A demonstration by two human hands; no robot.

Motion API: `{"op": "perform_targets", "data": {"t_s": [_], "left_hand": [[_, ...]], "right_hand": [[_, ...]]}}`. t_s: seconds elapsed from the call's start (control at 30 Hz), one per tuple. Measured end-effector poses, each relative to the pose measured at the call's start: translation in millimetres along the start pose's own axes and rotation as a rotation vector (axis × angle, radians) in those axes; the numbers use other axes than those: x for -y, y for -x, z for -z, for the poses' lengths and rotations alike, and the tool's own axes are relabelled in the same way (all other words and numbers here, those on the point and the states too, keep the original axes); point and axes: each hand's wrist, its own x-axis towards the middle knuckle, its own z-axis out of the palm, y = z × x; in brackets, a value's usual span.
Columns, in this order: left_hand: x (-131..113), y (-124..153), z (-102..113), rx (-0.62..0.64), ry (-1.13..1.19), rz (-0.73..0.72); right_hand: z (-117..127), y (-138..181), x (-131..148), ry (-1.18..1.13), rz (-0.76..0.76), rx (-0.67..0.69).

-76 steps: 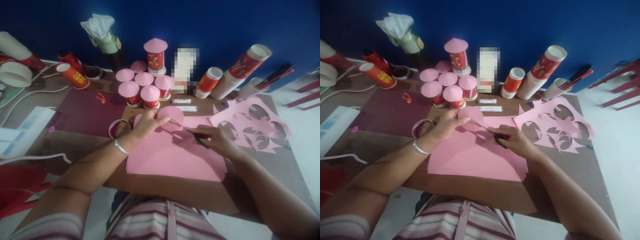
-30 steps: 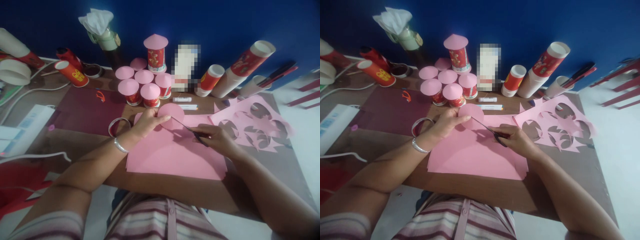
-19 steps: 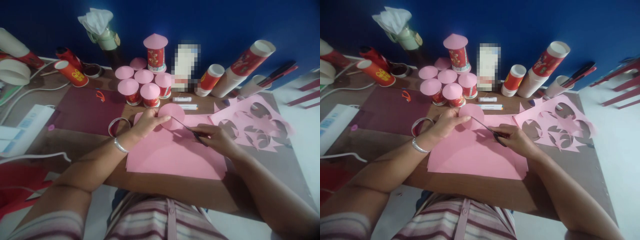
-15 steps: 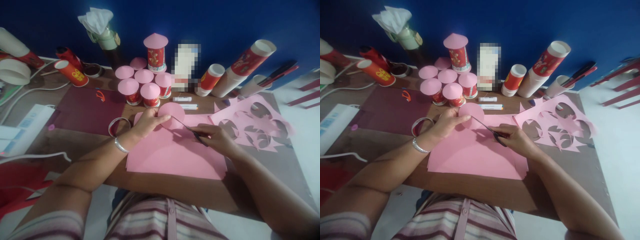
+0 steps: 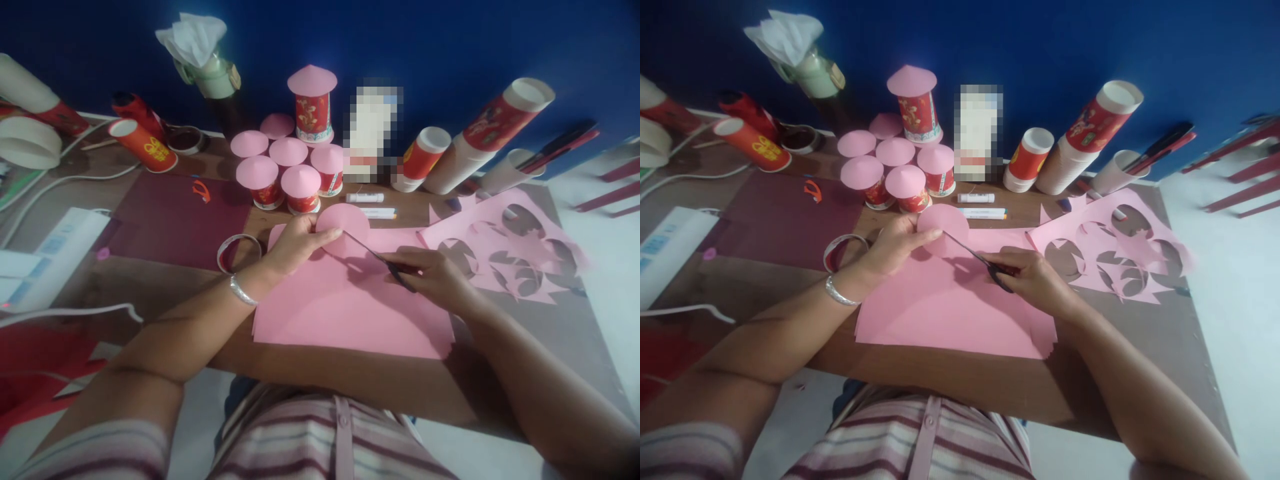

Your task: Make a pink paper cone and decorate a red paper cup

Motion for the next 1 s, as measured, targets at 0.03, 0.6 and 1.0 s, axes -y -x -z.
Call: {"op": "perform_targets", "data": {"t_s": [0.03,0.6,1.0], "left_hand": [[0,0,0,0.001,-0.003,-0.004],[2,-1,0,-0.154,0.047,0.056],[-3,2,-4,-0.053,0.027,0.117]], "right_hand": [[0,0,0,-0.001,0.0,-0.003],[4,0,-11,0.567,0.167,-0.165],[25,9,-12,1.078,0.147,-0.002]]}}
